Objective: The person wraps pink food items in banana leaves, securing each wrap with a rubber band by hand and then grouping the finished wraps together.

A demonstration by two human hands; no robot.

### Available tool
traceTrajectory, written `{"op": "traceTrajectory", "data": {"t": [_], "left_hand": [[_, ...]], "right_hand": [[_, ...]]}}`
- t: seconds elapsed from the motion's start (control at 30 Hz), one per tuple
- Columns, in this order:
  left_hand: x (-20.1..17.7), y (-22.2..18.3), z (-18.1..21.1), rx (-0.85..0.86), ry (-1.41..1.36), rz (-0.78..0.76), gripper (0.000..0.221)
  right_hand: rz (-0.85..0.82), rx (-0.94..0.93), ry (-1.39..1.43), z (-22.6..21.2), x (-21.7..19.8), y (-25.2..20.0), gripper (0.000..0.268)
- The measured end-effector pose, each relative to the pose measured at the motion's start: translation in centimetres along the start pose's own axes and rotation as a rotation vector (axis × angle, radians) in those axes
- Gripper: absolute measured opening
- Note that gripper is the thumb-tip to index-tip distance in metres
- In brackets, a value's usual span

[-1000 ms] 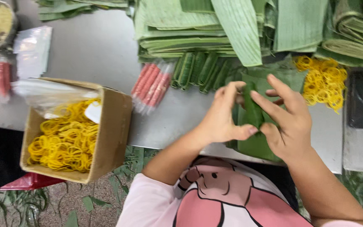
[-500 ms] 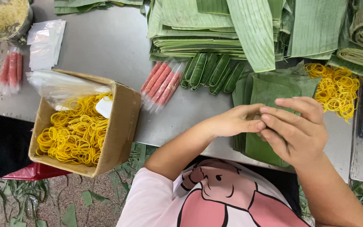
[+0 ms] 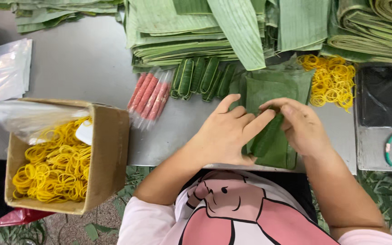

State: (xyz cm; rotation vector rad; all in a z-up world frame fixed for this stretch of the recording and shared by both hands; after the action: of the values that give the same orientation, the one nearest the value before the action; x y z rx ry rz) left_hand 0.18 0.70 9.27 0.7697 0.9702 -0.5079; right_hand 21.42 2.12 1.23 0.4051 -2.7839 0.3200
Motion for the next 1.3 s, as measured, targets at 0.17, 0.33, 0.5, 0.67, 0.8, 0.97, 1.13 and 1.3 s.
{"op": "traceTrajectory", "data": {"t": [0.17,0.33,0.5,0.67,0.8,0.97,1.13,1.3], "left_hand": [[1.3,-0.9,-0.2,0.074,0.152,0.055,0.106],[2.0,-1.0,-0.1,-0.039,-0.07,0.131,0.115],[0.0,-1.0,-0.4,-0.191,-0.178,0.33,0.109],[-5.3,-3.0,0.9,-0.072,-0.302,0.518,0.104],[-9.4,-8.8,3.6,-0.23,-0.022,0.799,0.041],[-9.6,-11.5,3.2,0.029,-0.035,1.419,0.053],[-3.4,-6.6,3.3,-0.061,-0.654,1.013,0.087],[2.6,-3.8,0.6,-0.186,-0.964,0.414,0.12]], "right_hand": [[-0.079,-0.017,0.195,0.0,-0.5,0.1,0.022],[-0.029,-0.146,-0.134,-0.3,0.1,0.8,0.024],[-0.12,-0.075,-0.22,-1.1,2.1,4.9,0.051],[-0.061,0.002,-0.085,-1.5,3.9,9.4,0.056],[-0.144,-0.082,-0.108,-1.2,5.1,9.7,0.05],[0.005,-0.344,-0.615,-1.6,3.2,7.8,0.035],[0.488,-0.343,-1.555,-4.3,-7.8,6.4,0.029],[0.491,-0.21,-1.695,-2.1,-13.3,4.1,0.018]]}}
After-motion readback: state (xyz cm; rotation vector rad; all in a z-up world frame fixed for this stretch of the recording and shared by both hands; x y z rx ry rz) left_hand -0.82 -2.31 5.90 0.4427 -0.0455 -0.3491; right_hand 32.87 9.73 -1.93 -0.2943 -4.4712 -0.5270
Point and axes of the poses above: each hand's wrist, its own y-axis towards the middle knuckle, its own x-axis out of the palm, z = x × y, the point moved 3 cm from there along y, towards the middle knuckle, and after that the axes turned 4 degrees about y, right-handed, at the moved point
